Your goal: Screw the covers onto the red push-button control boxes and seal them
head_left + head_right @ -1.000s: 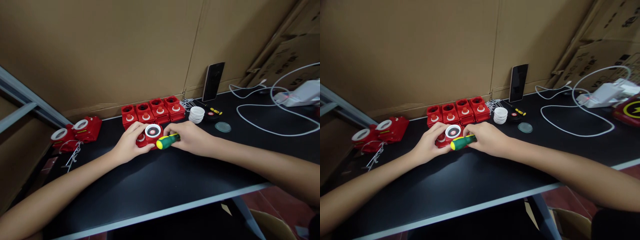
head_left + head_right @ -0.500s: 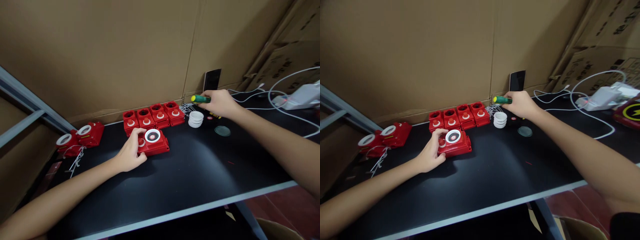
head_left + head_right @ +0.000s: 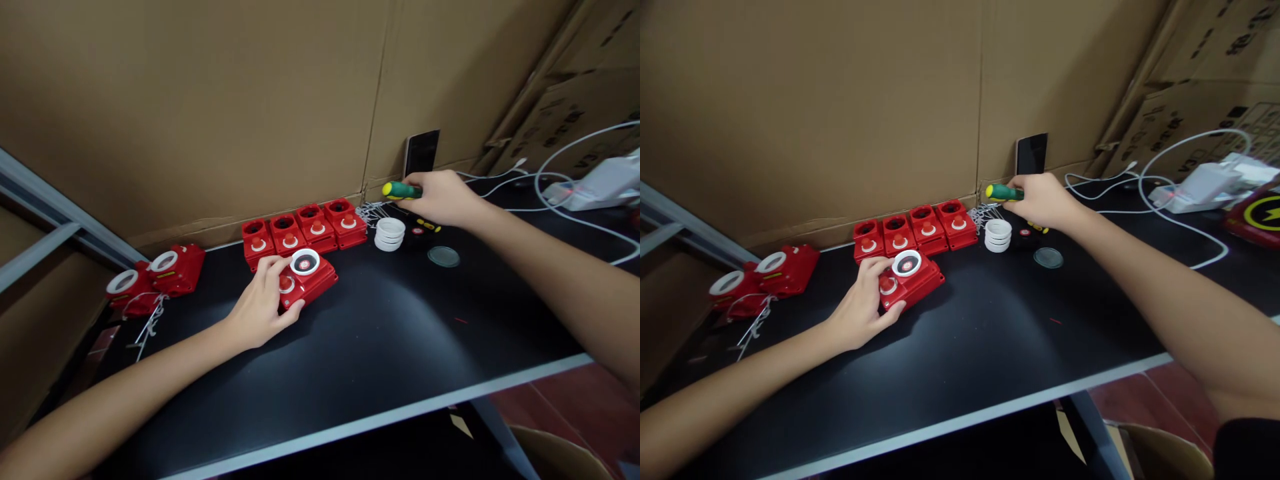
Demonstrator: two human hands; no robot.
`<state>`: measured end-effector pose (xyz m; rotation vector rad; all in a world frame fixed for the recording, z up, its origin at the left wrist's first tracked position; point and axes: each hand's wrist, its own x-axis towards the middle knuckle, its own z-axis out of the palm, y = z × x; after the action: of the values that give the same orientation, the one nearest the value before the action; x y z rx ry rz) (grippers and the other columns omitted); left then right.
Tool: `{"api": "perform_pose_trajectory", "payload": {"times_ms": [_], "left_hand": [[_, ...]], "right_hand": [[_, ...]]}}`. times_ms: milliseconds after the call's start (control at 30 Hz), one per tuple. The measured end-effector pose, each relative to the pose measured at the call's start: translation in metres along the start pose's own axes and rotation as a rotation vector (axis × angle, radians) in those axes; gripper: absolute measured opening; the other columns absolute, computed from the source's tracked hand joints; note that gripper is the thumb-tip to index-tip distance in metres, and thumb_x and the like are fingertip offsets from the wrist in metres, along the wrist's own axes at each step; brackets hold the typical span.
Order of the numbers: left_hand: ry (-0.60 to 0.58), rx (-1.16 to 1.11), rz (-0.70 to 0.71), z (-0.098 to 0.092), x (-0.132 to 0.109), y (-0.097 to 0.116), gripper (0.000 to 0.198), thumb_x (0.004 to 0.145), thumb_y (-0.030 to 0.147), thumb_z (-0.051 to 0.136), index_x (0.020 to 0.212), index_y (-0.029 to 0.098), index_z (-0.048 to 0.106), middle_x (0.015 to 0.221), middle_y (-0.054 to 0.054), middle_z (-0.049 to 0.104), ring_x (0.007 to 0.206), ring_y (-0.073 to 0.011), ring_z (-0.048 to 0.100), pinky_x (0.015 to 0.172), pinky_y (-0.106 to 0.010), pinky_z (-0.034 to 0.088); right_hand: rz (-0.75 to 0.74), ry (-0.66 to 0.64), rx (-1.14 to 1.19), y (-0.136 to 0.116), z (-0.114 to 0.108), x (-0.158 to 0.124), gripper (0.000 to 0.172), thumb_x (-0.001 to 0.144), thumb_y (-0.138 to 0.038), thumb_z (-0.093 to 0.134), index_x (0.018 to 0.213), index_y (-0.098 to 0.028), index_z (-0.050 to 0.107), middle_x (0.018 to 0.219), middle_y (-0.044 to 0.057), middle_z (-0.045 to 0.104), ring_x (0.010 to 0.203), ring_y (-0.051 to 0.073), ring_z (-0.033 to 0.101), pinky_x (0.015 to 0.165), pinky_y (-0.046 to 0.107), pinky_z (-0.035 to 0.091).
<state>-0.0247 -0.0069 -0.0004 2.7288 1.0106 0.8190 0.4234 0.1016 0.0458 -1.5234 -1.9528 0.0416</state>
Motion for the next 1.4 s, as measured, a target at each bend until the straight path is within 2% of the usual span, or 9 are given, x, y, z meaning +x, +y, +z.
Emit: {"api": "perform_pose_trajectory", "payload": {"times_ms": [167,333,500,633,767,1000,1100,1233,1400], "left_hand": [[0.022,-0.035,0.014,0.001,-0.002,-0.003,0.086,0.100,0.051,0.077,0.164,0.028,0.025,0.155,-0.020,0.040,0.131,-0.0356,0.062,0.100,-0.056,0.067],[0.087,-0.177,0.128,0.001,-0.002,-0.008,0.058,0.106,0.038,0.059,0.157,0.025,0.036,0.148,-0.018,0.048,0.114,-0.0280,0.059,0.093,-0.048,0.062],[0.153,-0.231,0.140,0.001,-0.003,-0.009,0.044,0.095,0.013,0.052,0.137,0.024,0.045,0.135,-0.013,0.055,0.091,-0.0196,0.055,0.078,-0.037,0.057],[0.166,-0.264,0.173,-0.002,-0.002,-0.002,0.039,0.088,-0.001,0.049,0.117,0.025,0.050,0.098,0.000,0.055,0.078,-0.0158,0.056,0.067,-0.027,0.054],[0.145,-0.268,0.331,-0.006,-0.002,0.008,0.036,0.090,-0.004,0.052,0.111,0.025,0.055,0.092,0.000,0.065,0.077,-0.0149,0.066,0.067,-0.025,0.057],[0.252,-0.171,0.442,-0.011,-0.007,0.008,0.036,0.083,0.001,0.069,0.105,0.027,0.060,0.091,0.001,0.068,0.078,-0.0175,0.067,0.073,-0.032,0.060],[0.353,-0.133,0.313,-0.010,-0.002,0.002,0.049,0.079,0.008,0.071,0.124,0.024,0.061,0.116,-0.009,0.068,0.106,-0.0262,0.069,0.092,-0.044,0.063],[0.165,-0.208,0.221,-0.009,0.006,-0.003,0.073,0.086,0.020,0.071,0.156,0.023,0.051,0.151,-0.020,0.063,0.140,-0.0356,0.066,0.117,-0.059,0.060],[0.026,-0.234,0.204,-0.011,0.006,-0.003,0.082,0.091,0.032,0.081,0.165,0.025,0.046,0.149,-0.019,0.067,0.134,-0.0362,0.071,0.113,-0.058,0.065]], "right_hand": [[-0.101,0.006,-0.179,-0.036,-0.017,-0.018,0.013,0.090,-0.031,0.086,0.093,-0.024,0.075,0.069,0.004,0.065,0.062,0.019,0.047,0.065,0.037,0.029],[-0.435,-0.393,-0.261,-0.110,-0.005,-0.059,0.005,0.091,-0.024,0.076,0.096,-0.024,0.076,0.088,0.005,0.082,0.078,0.023,0.072,0.067,0.033,0.033],[-0.659,-0.602,-0.333,-0.151,0.025,-0.093,0.014,0.106,-0.022,0.061,0.101,-0.017,0.073,0.092,0.009,0.083,0.076,0.023,0.076,0.063,0.035,0.023],[-0.719,-0.613,-0.336,-0.149,0.035,-0.098,0.015,0.105,-0.021,0.065,0.117,-0.015,0.072,0.095,0.009,0.084,0.076,0.024,0.077,0.063,0.035,0.022],[-0.742,-0.644,-0.295,-0.138,0.037,-0.090,0.023,0.105,-0.020,0.065,0.127,-0.013,0.071,0.096,0.010,0.085,0.079,0.024,0.079,0.063,0.034,0.029],[-0.774,-0.682,-0.131,-0.123,0.045,-0.083,0.080,0.102,-0.023,0.072,0.176,-0.014,0.045,0.128,0.014,0.086,0.096,0.026,0.085,0.072,0.034,0.050],[-0.750,-0.691,-0.121,-0.123,0.046,-0.083,0.067,0.104,-0.025,0.072,0.168,-0.014,0.055,0.126,0.014,0.086,0.098,0.028,0.085,0.074,0.035,0.051],[-0.759,-0.669,-0.136,-0.126,0.044,-0.082,0.052,0.104,-0.026,0.073,0.155,-0.016,0.064,0.121,0.013,0.087,0.090,0.025,0.082,0.071,0.033,0.045],[-0.962,-0.502,-0.266,-0.123,0.028,-0.073,0.012,0.109,-0.021,0.063,0.111,-0.015,0.073,0.097,0.010,0.079,0.077,0.022,0.070,0.074,0.036,0.041]]}}
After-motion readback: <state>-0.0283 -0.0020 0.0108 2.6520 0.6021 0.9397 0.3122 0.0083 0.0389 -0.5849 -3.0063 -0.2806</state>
